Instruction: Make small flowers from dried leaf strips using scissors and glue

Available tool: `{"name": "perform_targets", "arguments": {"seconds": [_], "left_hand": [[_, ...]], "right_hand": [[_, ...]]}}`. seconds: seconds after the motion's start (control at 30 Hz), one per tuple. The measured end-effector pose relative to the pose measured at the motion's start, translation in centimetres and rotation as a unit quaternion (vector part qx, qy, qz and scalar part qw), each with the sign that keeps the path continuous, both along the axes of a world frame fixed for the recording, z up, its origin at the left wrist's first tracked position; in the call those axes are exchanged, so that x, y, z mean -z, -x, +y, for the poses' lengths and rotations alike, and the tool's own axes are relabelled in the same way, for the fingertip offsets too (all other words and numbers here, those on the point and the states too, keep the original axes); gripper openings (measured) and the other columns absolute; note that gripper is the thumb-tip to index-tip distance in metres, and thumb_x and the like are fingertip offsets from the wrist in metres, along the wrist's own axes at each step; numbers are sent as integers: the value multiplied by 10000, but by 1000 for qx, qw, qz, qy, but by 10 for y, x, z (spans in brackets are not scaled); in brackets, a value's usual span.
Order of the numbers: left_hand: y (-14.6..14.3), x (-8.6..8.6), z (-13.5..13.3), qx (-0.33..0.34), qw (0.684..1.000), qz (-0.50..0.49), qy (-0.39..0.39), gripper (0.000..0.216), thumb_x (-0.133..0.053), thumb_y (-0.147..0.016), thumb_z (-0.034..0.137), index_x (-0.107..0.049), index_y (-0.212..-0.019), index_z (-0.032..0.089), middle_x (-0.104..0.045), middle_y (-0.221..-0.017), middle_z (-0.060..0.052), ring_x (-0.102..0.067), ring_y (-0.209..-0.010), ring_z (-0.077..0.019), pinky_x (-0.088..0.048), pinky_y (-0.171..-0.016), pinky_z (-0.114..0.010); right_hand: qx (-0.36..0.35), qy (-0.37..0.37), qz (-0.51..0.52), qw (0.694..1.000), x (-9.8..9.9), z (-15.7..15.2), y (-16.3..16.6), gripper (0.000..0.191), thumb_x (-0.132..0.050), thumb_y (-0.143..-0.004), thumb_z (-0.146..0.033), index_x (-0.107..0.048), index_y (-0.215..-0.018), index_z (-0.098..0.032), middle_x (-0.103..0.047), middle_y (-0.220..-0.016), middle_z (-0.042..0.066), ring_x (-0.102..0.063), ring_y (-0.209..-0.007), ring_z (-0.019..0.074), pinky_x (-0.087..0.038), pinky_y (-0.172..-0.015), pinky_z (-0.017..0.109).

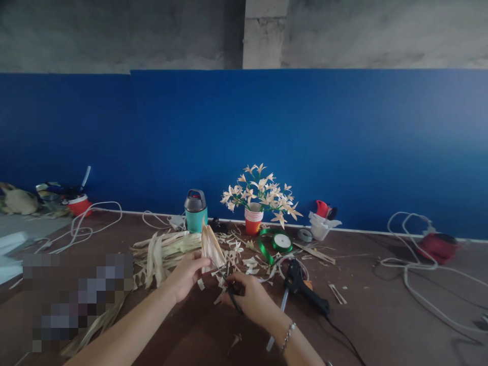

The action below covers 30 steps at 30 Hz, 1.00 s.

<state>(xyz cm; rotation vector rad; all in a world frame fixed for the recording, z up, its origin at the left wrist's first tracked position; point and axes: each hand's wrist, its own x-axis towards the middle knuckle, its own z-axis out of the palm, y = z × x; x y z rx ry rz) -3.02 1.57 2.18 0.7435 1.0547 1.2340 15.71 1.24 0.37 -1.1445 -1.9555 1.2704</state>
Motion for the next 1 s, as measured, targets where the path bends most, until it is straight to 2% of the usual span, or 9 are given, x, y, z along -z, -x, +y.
{"name": "perform_targets", "arguments": {"seconds": [0.2,0.47,0.73,1.0], "left_hand": [[-1,2,0,-6,999,-31,8,177,-707,-516,188,-626,-656,117,-654,-572,-25,-597,-527,-151,-487,-528,-270],[-5,-6,-5,-6,998,-61,5,166,-728,-521,189,-645,-648,121,-660,-557,-29,-604,-504,-151,-510,-526,-272],[-6,1,-4,-1,999,-50,-6,191,-727,-532,223,-651,-664,108,-619,-506,-15,-560,-446,-130,-471,-463,-247],[-6,-1,-6,0,999,-49,-11,207,-733,-534,236,-656,-674,105,-635,-527,-28,-578,-466,-142,-460,-454,-244]], "right_hand": [[0,-1,10,1000,-1,2,1,278,-713,-661,-343,-626,-830,-139,-508,-615,-38,-390,-557,96,-308,-509,198],[5,-6,15,1000,4,2,1,249,-707,-667,-317,-626,-818,-136,-489,-608,-40,-376,-556,96,-294,-504,201],[17,-3,13,1000,5,2,2,267,-730,-646,-327,-636,-817,-144,-479,-584,-47,-380,-541,94,-292,-487,196],[15,14,37,999,7,3,3,288,-739,-641,-326,-653,-843,-138,-540,-617,-31,-436,-568,105,-323,-511,202]]}}
